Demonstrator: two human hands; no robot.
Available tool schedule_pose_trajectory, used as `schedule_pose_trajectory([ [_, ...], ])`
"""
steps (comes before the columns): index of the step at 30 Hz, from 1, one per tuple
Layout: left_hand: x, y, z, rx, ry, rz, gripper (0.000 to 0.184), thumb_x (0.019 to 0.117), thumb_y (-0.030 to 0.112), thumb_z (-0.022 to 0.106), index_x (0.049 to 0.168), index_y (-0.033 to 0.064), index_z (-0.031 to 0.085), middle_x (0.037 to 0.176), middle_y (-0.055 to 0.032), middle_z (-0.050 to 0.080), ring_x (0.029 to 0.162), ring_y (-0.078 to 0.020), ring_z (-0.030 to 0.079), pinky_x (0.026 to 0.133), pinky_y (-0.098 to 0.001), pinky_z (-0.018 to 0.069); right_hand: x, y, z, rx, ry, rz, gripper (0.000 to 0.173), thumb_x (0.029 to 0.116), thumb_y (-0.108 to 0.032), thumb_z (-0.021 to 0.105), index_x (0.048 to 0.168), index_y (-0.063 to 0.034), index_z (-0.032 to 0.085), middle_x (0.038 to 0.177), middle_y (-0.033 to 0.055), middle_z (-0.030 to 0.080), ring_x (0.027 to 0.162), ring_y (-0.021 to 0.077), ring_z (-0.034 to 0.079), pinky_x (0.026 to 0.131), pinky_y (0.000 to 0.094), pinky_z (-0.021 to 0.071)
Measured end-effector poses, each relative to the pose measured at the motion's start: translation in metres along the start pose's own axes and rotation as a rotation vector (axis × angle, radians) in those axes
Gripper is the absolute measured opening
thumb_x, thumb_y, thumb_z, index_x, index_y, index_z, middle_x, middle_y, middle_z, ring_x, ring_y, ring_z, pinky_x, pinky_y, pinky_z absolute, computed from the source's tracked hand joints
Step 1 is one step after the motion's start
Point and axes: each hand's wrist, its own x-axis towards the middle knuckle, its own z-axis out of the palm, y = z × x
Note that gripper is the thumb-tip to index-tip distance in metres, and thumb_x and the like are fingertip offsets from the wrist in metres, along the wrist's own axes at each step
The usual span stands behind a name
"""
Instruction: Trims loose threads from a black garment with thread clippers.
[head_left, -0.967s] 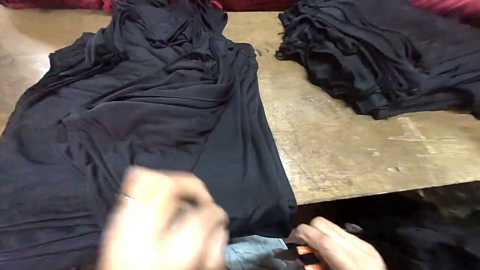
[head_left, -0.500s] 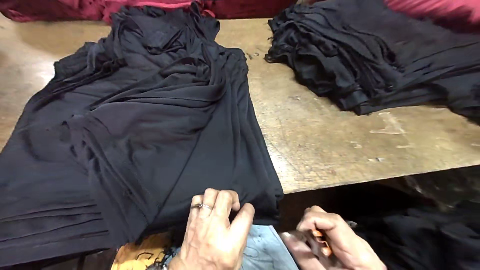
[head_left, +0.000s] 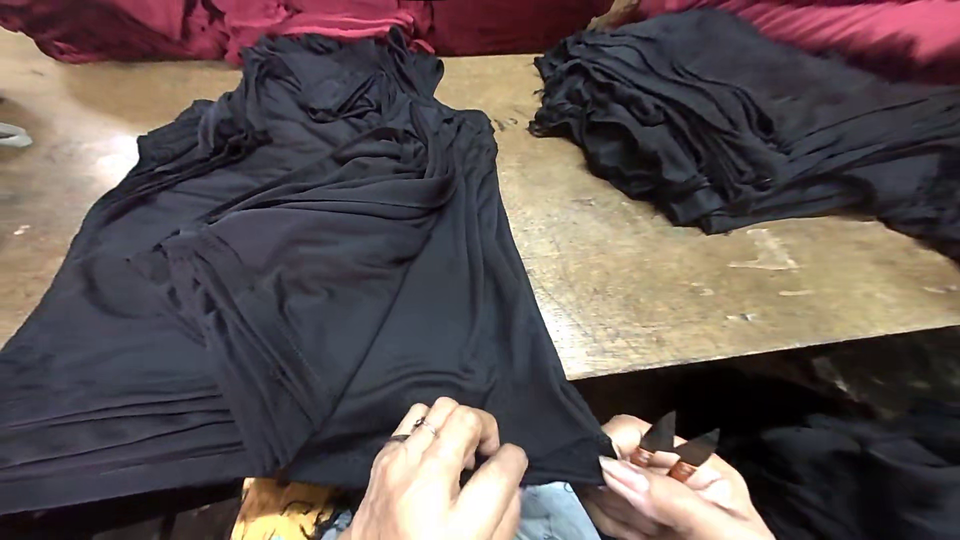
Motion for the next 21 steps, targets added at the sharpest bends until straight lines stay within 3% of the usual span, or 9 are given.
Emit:
schedule_pose_trajectory([
  [4, 0.006, 0.004, -0.016, -0.161, 0.075, -0.186, 0.02, 0.1022, 0.017, 0.061, 0.104, 0.0058, 0.078, 0.092, -0.0081, 0.067, 0.085, -0.0098, 0.062, 0.075, -0.0213, 0.0527, 0.013, 0.0, 0.014, -0.193, -0.039, -0.139, 0.009, 0.0942, -0.011, 0.07, 0.103, -0.0105, 0.071, 0.076, -0.0077, 0.061, 0.06, -0.0033, 0.049, 0.053, 0.0151, 0.0414],
  [6, 0.005, 0.0, -0.029, -0.21, 0.099, -0.265, 0.018, 0.1007, 0.015, 0.063, 0.101, 0.0051, 0.078, 0.091, -0.0049, 0.065, 0.082, -0.0052, 0.061, 0.072, -0.0184, 0.0519, 0.022, 0.012, 0.022, -0.557, -0.025, -0.288, 0.031, 0.085, -0.023, 0.083, 0.106, -0.0072, 0.067, 0.083, -0.0072, 0.063, 0.067, -0.0052, 0.05, 0.056, 0.0116, 0.0409],
  [7, 0.003, -0.005, -0.036, -0.198, 0.107, -0.285, 0.017, 0.1001, 0.016, 0.064, 0.1, 0.0062, 0.078, 0.088, -0.0025, 0.064, 0.079, -0.0035, 0.059, 0.069, -0.0173, 0.0505, 0.026, 0.022, 0.027, -0.748, 0.011, -0.367, 0.041, 0.0801, -0.033, 0.088, 0.102, -0.0069, 0.066, 0.083, -0.0056, 0.064, 0.069, -0.0038, 0.054, 0.058, 0.013, 0.0453],
  [9, -0.001, -0.012, -0.051, -0.17, 0.109, -0.309, 0.017, 0.1003, 0.016, 0.064, 0.1, 0.007, 0.079, 0.083, 0.0004, 0.064, 0.073, -0.0021, 0.058, 0.064, -0.0171, 0.0491, 0.035, 0.044, 0.035, -1.059, 0.091, -0.518, 0.047, 0.0781, -0.046, 0.087, 0.096, -0.0078, 0.067, 0.081, -0.0015, 0.068, 0.073, 0.0032, 0.062, 0.062, 0.0215, 0.0531],
  [11, -0.006, -0.012, -0.066, -0.211, 0.112, -0.378, 0.019, 0.1025, 0.015, 0.061, 0.107, 0.0062, 0.077, 0.084, 0.0017, 0.073, 0.071, -0.0009, 0.065, 0.063, -0.0177, 0.0551, 0.042, 0.06, 0.041, -1.258, 0.147, -0.654, 0.033, 0.0798, -0.038, 0.08, 0.09, -0.0085, 0.069, 0.077, 0.0, 0.068, 0.069, 0.0077, 0.064, 0.059, 0.0249, 0.0529],
  [14, -0.011, -0.013, -0.079, -0.332, 0.201, -0.51, 0.02, 0.1081, 0.014, 0.05, 0.115, 0.0067, 0.068, 0.078, -0.0006, 0.073, 0.056, -0.0051, 0.061, 0.05, -0.0199, 0.0498, 0.048, 0.065, 0.043, -1.317, 0.102, -0.761, 0.017, 0.0859, -0.026, 0.068, 0.086, -0.0097, 0.071, 0.071, -0.0009, 0.065, 0.065, 0.0095, 0.061, 0.055, 0.0251, 0.0482],
  [17, -0.019, -0.022, -0.08, -0.415, 0.344, -0.552, 0.022, 0.1101, 0.01, 0.042, 0.116, 0.0062, 0.063, 0.093, -0.006, 0.077, 0.072, -0.0188, 0.076, 0.06, -0.0306, 0.0659, 0.046, 0.059, 0.042, -1.269, -0.005, -0.818, 0.017, 0.0933, -0.018, 0.059, 0.091, -0.0084, 0.073, 0.071, 0.0018, 0.063, 0.066, 0.0115, 0.059, 0.056, 0.0244, 0.0466],
  [19, -0.022, -0.021, -0.077, -0.505, 0.421, -0.622, 0.025, 0.11, 0.008, 0.037, 0.118, 0.0058, 0.06, 0.096, -0.0057, 0.076, 0.077, -0.0215, 0.077, 0.065, -0.0363, 0.0676, 0.041, 0.056, 0.041, -1.257, -0.051, -0.814, 0.016, 0.094, -0.017, 0.059, 0.091, -0.0089, 0.072, 0.069, 0.0026, 0.06, 0.064, 0.0126, 0.056, 0.055, 0.0238, 0.0442],
  [21, -0.024, -0.015, -0.076, -0.578, 0.382, -0.69, 0.025, 0.1103, 0.015, 0.041, 0.131, 0.0076, 0.054, 0.096, -0.0039, 0.075, 0.08, -0.0219, 0.077, 0.069, -0.0404, 0.0676, 0.034, 0.051, 0.038, -1.237, -0.119, -0.775, 0.016, 0.096, -0.018, 0.058, 0.093, -0.0081, 0.071, 0.07, 0.0039, 0.058, 0.065, 0.0144, 0.056, 0.056, 0.0244, 0.0441],
])
